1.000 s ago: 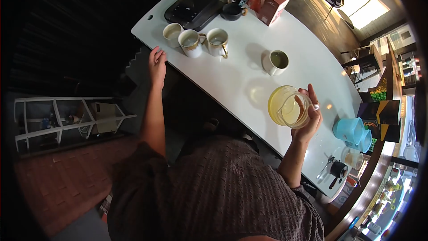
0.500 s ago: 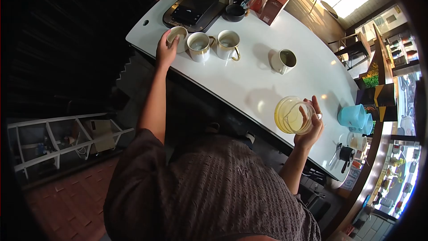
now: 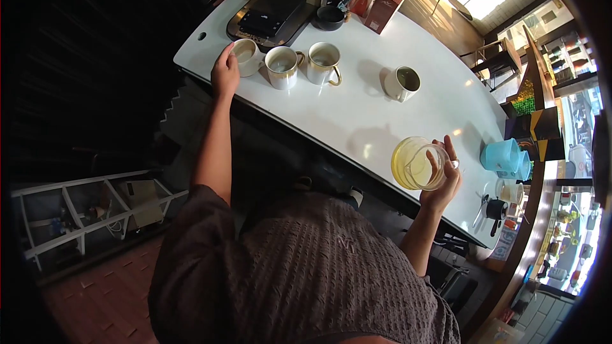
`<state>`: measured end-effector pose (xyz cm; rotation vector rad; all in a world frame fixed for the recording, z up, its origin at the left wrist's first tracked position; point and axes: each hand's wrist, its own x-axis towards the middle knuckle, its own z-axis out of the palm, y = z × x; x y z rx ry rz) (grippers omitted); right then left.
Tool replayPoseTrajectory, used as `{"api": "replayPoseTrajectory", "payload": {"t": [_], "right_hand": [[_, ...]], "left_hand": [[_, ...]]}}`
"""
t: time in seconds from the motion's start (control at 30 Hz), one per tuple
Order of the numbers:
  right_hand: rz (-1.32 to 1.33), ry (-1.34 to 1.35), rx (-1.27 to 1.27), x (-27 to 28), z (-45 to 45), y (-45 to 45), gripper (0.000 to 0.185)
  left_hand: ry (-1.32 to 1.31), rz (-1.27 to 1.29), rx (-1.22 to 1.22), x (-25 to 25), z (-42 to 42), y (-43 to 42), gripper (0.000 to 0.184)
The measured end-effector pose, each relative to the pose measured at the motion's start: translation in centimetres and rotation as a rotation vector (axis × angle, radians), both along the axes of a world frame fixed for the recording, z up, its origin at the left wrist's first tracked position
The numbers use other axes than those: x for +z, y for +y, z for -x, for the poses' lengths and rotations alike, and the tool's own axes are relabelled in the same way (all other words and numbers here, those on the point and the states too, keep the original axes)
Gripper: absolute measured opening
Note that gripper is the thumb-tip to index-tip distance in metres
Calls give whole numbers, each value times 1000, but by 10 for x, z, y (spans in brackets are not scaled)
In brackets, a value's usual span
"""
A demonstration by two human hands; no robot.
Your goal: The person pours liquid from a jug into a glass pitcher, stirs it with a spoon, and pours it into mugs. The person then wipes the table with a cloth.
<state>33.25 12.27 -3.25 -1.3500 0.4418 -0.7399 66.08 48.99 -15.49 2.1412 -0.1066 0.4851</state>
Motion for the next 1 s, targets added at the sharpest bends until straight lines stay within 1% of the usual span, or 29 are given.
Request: {"api": "replayPoseTrajectory", "payload": {"t": [0.17, 0.23, 0.27, 0.33, 0.37, 0.4, 0.47, 0.5, 0.53, 0.6, 0.67, 0.73, 0.83, 1.0], "right_hand": [[22, 13, -1, 2, -1, 3, 58], [28, -4, 3, -1, -1, 2, 59], [23, -2, -1, -2, -1, 2, 59], [17, -5, 10, -3, -1, 1, 59], [15, -4, 7, -3, -1, 1, 59], [15, -7, 7, -3, -2, 1, 58], [13, -2, 7, -4, -2, 2, 58], [20, 2, 7, -3, -3, 2, 58], [29, 3, 6, -3, -3, 3, 57], [31, 10, 11, -3, -1, 4, 57], [35, 15, 10, -2, -1, 3, 57], [11, 8, -4, -4, 1, 2, 57], [23, 10, -25, -5, 3, 1, 56], [20, 22, -39, -7, 5, 0, 56]], "left_hand": [[10, -10, -41, -8, -10, 10, 36], [-87, -40, 132, -7, -7, 10, 39], [-85, -45, 128, -7, -4, 9, 39], [-28, -76, 345, 8, 17, 1, 43], [-40, -72, 292, 4, 22, 1, 40], [-38, -74, 290, 8, 32, -4, 40], [282, 419, -55, 20, 56, -25, 35], [399, 446, -87, 22, 59, -29, 31], [401, 443, -89, 21, 61, -31, 31], [690, 866, -177, 20, 61, -35, 31], [675, 898, -216, 10, 55, -40, 29], [712, 1054, -240, 3, 50, -40, 26], [743, 1104, -200, -7, 41, -42, 24], [761, 1141, -239, -10, 36, -34, 28]]}}
